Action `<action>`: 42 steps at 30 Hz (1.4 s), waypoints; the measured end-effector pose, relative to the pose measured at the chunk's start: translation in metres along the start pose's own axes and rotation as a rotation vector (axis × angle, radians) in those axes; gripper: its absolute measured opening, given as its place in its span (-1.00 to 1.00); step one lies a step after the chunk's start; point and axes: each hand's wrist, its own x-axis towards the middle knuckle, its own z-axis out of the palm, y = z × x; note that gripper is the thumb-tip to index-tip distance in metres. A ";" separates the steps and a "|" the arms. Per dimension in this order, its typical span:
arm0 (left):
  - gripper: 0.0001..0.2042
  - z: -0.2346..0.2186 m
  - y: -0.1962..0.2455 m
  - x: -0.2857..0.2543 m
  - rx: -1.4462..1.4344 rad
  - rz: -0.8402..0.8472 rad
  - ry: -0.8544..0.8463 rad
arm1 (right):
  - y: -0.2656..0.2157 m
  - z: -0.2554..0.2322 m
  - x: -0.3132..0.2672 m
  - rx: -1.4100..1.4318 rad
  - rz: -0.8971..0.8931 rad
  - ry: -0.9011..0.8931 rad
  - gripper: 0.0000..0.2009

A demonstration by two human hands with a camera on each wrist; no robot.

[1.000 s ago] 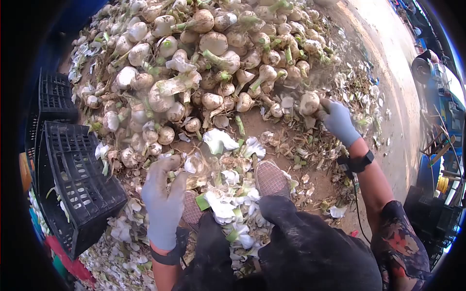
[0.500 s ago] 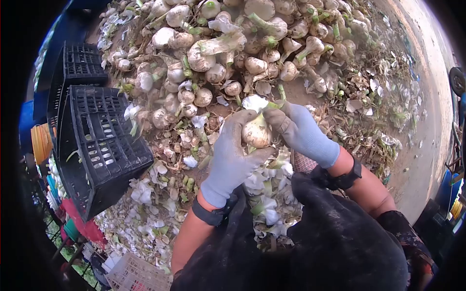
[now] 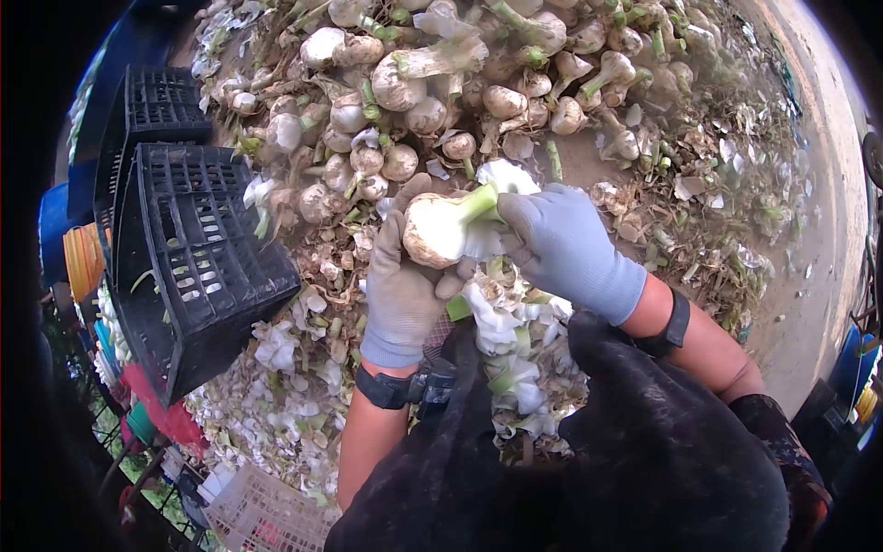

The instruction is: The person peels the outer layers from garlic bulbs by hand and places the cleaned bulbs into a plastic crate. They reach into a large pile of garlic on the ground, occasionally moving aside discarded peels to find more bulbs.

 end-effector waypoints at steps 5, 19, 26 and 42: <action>-0.30 -0.007 -0.003 -0.002 0.137 0.077 -0.278 | 0.006 0.026 0.002 0.908 0.060 0.209 -0.64; -0.67 -0.008 0.003 -0.010 0.760 0.110 0.062 | -0.003 0.011 -0.008 0.680 0.116 -0.254 -0.84; -0.62 -0.029 0.008 -0.009 0.619 0.319 0.131 | 0.008 0.010 -0.046 0.320 0.108 -0.730 -0.88; -0.65 -0.019 -0.005 0.006 0.618 0.313 0.195 | -0.019 0.018 0.017 0.724 0.171 -0.310 -0.69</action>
